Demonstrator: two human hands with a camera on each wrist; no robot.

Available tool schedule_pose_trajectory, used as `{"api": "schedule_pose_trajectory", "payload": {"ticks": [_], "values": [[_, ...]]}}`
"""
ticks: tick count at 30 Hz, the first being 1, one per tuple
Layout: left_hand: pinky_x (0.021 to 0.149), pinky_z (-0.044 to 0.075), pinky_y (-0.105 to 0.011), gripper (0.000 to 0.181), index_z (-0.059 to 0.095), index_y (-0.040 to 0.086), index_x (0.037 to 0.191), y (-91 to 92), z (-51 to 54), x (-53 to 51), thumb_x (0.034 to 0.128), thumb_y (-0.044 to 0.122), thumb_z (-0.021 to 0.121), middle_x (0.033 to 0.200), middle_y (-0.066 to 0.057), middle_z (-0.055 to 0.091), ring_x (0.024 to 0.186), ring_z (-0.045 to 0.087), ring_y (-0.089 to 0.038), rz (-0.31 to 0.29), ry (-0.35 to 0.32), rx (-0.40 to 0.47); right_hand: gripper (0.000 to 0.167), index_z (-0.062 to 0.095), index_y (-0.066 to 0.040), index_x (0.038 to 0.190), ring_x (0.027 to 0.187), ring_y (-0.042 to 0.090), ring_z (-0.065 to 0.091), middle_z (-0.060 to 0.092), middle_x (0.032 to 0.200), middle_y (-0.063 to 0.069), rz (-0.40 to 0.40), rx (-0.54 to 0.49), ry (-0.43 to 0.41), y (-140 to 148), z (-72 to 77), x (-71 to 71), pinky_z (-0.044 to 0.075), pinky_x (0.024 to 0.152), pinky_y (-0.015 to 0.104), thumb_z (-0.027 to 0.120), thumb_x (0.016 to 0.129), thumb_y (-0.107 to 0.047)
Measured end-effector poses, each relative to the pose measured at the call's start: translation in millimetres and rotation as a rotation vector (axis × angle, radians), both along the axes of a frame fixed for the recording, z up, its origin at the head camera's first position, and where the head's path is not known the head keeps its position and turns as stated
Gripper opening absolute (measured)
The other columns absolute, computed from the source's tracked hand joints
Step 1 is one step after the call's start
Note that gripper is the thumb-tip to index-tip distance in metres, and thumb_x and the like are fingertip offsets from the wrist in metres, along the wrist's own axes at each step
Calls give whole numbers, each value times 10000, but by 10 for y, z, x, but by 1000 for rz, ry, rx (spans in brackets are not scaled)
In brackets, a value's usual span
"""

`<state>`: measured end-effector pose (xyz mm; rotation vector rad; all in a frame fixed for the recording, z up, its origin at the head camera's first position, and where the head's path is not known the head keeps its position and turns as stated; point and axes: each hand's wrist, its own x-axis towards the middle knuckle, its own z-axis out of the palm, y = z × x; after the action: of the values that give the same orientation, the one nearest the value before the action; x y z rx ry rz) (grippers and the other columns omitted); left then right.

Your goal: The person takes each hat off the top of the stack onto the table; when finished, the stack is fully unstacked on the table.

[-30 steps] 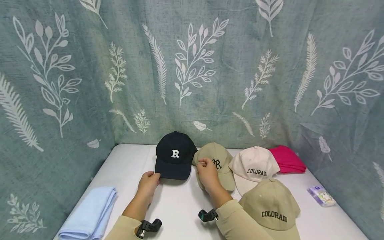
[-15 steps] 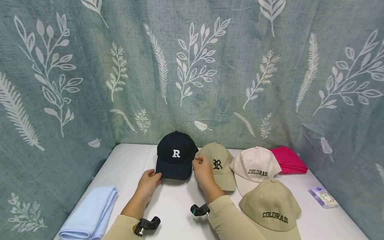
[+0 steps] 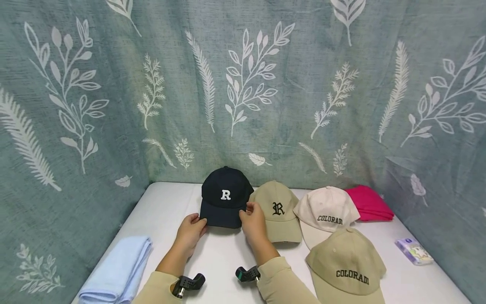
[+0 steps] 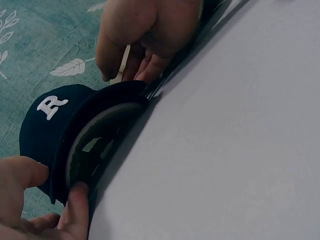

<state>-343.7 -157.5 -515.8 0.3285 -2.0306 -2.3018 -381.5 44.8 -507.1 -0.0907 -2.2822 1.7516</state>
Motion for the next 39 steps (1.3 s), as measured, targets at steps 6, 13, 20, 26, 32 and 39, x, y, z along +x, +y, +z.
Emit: {"api": "schedule_pose_trajectory", "payload": {"ticks": [6,13,20,26,32,39], "values": [[1067,542,-416,610,304,-139,1544,18,13,1,1034,42,586,1538,-340,373,1358,533,-425,15,0,-10,526,536,5,1441,1301,377,590,587,1415,218,9,91,-15,-28,-84,50,502,1097,521,724,967,-124],[941,603,-285,566,353,-106,1536,-4,10,-13,1038,35,581,1509,-296,424,1238,594,-317,32,-19,-9,660,398,17,1560,1433,411,492,488,1549,257,82,-52,-89,-19,-102,41,443,1176,502,698,991,-134],[989,591,-346,516,375,-107,1522,-2,-11,-6,1047,4,543,1462,-295,452,1271,574,-335,47,-28,23,645,435,23,1541,1323,389,586,568,1485,223,96,-38,-100,21,-113,52,528,1086,478,712,970,-93],[1066,551,-412,525,344,-112,1538,14,16,-31,1051,-6,509,1496,-295,425,1340,532,-375,28,-7,42,629,463,5,1534,1279,348,602,589,1466,196,102,-15,-75,48,-106,25,532,1071,470,716,965,-86],[1041,566,-395,502,363,-119,1514,-11,-6,-17,1036,-44,494,1457,-295,456,1300,566,-362,34,-26,32,644,448,3,1548,1309,363,587,563,1489,203,129,-41,-77,35,-126,37,530,1081,469,713,965,-62],[1019,579,-382,518,357,-108,1521,-92,-6,41,1035,-34,518,1442,-293,465,1265,595,-338,16,-31,24,632,473,-15,1535,1281,349,605,584,1462,186,124,-36,-71,21,-127,62,547,1058,454,723,955,-47]]}}
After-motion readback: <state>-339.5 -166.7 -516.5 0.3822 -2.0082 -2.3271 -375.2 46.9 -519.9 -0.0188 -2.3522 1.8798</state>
